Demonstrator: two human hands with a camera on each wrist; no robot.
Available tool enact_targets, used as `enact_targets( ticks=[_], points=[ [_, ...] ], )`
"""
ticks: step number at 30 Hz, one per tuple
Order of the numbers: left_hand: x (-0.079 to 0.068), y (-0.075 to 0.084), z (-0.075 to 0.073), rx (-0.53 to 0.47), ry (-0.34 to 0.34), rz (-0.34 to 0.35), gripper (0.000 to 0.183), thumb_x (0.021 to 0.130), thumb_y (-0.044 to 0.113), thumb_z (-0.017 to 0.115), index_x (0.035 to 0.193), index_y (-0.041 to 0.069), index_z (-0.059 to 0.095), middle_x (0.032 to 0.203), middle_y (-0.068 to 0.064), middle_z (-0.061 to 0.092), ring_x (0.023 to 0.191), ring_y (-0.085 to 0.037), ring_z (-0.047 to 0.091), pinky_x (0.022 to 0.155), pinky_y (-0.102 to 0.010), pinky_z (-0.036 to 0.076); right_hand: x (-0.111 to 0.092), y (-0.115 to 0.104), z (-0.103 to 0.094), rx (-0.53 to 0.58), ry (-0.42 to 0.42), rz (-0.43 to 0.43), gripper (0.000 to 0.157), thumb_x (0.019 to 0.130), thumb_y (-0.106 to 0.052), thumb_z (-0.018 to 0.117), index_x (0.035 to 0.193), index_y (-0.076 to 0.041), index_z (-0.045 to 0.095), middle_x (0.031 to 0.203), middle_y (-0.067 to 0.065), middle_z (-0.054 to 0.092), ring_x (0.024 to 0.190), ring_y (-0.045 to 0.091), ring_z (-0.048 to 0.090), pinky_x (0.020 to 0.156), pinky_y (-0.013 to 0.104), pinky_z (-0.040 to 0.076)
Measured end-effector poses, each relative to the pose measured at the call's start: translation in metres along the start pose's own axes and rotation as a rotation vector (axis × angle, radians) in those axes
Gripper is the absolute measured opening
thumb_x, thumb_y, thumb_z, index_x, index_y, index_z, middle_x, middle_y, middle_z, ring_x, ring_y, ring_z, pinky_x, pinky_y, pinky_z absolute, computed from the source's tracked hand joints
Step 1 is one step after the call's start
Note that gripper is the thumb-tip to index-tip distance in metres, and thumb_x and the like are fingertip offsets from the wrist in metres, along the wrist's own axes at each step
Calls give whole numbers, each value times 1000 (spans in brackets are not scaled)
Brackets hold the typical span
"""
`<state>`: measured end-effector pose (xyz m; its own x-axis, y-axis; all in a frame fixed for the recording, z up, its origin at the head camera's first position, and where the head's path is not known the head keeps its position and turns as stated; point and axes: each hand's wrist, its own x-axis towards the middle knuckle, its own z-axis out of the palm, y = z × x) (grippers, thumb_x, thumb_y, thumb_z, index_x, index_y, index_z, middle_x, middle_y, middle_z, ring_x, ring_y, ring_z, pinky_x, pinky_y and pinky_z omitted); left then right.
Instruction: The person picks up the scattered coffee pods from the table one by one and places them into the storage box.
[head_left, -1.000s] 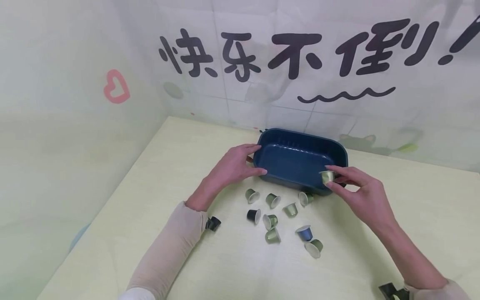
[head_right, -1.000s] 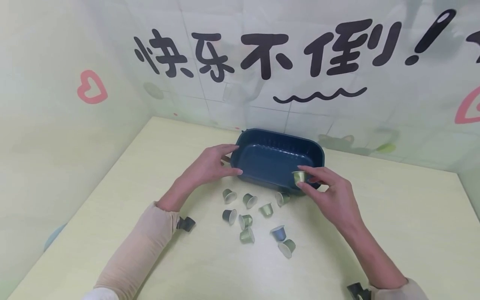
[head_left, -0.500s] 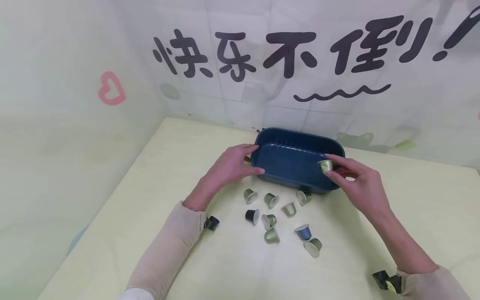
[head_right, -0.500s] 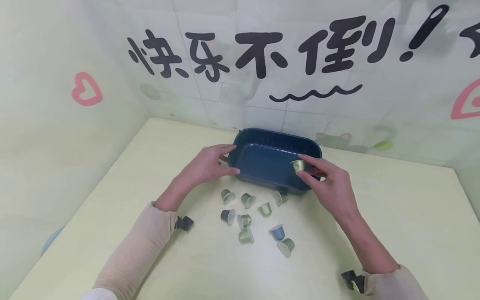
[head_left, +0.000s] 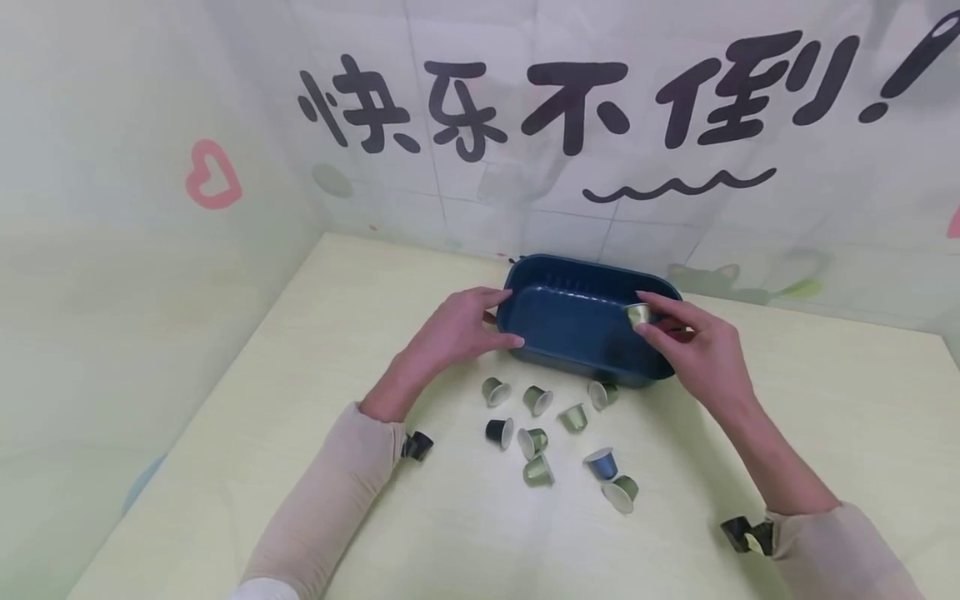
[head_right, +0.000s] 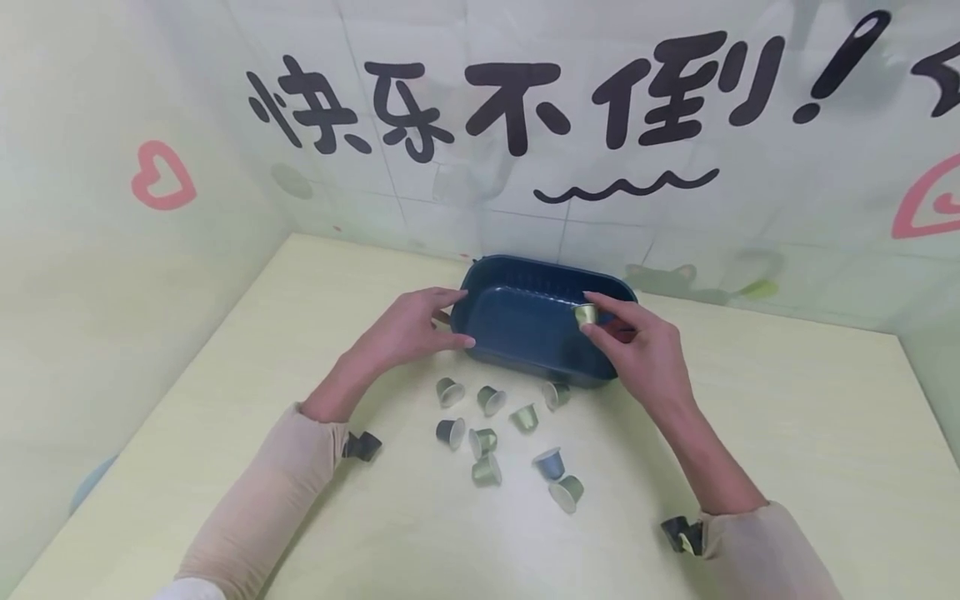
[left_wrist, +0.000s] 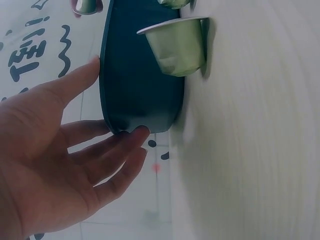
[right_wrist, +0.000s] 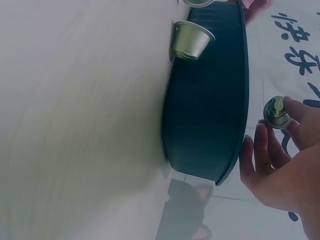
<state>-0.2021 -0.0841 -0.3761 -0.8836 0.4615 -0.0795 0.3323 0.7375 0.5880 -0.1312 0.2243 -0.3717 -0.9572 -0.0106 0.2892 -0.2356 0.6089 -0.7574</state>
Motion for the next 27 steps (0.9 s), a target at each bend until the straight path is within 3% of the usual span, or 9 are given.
enact_targets(
  ticks=[17, 27],
  points=[
    [0, 3, -2, 13, 17, -25, 81, 82, 42, 82, 148, 11, 47, 146, -9, 52, 102, -14, 67, 79, -29, 53, 18, 6, 18, 18, -11, 31, 39, 92, -22, 74, 130, -15, 68, 109, 13, 72, 81, -2, 61, 67, 11, 48],
    [0, 3, 0, 5, -8, 3, 80, 85, 40, 79, 152, 13, 42, 150, -9, 46, 105, -16, 67, 81, -30, 54, 25, 9, 24, 5, -14, 32, 38, 92, -24, 73, 130, -17, 69, 110, 13, 71, 86, 20, 63, 66, 11, 45]
  ],
)
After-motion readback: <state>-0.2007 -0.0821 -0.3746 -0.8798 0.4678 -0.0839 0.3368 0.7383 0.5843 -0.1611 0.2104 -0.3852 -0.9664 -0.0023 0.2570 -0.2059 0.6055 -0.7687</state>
